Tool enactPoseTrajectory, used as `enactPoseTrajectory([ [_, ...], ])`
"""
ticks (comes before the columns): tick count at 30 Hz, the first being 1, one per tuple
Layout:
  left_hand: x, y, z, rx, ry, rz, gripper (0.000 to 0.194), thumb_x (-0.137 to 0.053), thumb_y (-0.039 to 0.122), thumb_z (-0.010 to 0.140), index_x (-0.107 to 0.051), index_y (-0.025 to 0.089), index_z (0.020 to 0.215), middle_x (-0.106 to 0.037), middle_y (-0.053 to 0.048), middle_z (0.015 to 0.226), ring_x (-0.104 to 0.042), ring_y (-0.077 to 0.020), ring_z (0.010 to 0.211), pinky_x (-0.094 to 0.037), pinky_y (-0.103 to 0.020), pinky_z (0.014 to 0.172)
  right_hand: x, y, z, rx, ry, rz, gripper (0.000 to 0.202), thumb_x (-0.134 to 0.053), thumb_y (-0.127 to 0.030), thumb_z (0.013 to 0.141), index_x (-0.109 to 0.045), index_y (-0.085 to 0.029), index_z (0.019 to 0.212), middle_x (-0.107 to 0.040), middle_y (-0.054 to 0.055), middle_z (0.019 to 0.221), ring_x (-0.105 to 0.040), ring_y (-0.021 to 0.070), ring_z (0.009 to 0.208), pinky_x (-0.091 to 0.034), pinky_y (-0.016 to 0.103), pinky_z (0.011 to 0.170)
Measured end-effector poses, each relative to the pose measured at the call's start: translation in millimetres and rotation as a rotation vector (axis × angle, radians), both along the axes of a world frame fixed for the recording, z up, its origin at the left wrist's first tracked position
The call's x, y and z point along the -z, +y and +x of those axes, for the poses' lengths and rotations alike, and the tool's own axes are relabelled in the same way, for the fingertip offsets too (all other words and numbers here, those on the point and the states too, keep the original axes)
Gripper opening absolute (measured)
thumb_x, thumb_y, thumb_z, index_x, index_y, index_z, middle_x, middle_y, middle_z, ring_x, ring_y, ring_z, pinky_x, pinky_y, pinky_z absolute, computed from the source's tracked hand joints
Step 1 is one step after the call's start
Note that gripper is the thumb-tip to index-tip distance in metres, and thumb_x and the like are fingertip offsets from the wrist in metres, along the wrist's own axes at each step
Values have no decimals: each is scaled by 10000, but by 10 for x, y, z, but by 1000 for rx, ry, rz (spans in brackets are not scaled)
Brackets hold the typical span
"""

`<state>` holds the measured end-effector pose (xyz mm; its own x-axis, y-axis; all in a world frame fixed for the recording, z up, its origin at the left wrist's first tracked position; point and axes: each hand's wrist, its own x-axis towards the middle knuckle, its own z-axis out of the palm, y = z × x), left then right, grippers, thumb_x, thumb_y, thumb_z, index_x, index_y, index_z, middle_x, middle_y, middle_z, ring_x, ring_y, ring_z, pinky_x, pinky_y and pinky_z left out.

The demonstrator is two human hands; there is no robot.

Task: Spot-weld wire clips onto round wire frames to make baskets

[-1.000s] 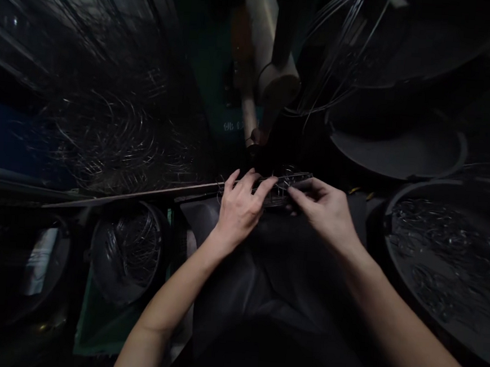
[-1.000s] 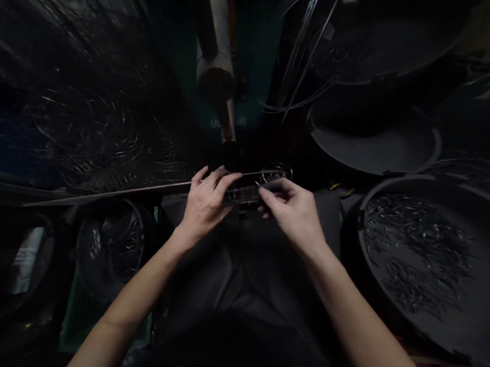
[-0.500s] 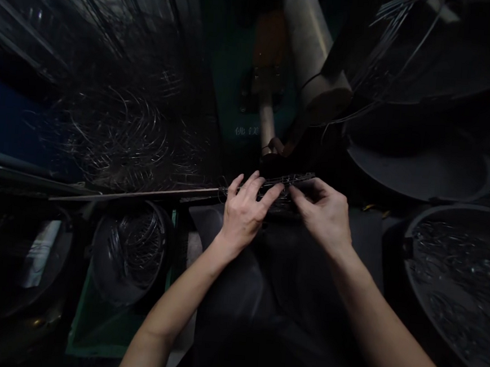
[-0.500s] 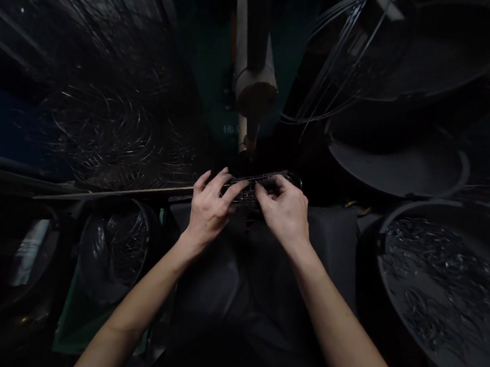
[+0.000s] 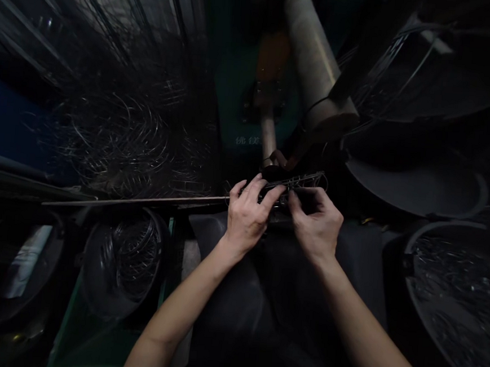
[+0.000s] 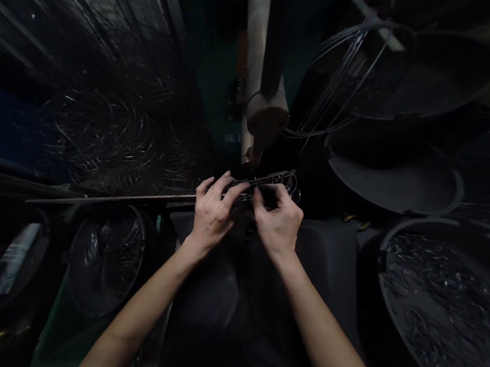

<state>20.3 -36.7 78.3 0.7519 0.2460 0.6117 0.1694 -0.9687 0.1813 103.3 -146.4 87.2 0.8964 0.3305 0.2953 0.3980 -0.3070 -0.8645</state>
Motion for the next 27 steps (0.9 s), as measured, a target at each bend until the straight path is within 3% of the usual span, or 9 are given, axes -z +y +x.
enactPoseTrajectory([
  [21, -15, 145, 149, 48, 55, -92, 455, -617, 152, 825, -552, 231, 1268, -631, -89, 1252, -539, -198, 1258, -370, -332, 1015, 36, 133, 170, -1, -117, 39, 182, -613, -368, 828, -632, -187, 835, -662, 12, 767, -613, 130, 652, -492, 244, 631],
  [27, 45, 186, 177, 43, 58, -82, 440, -585, 163, 848, -542, 249, 1277, -612, -85, 1298, -527, -188, 1275, -354, -350, 1041, 76, 118, 188, -12, -110, 17, 196, -600, -383, 838, -629, -190, 855, -669, 17, 793, -623, 140, 681, -499, 265, 655],
])
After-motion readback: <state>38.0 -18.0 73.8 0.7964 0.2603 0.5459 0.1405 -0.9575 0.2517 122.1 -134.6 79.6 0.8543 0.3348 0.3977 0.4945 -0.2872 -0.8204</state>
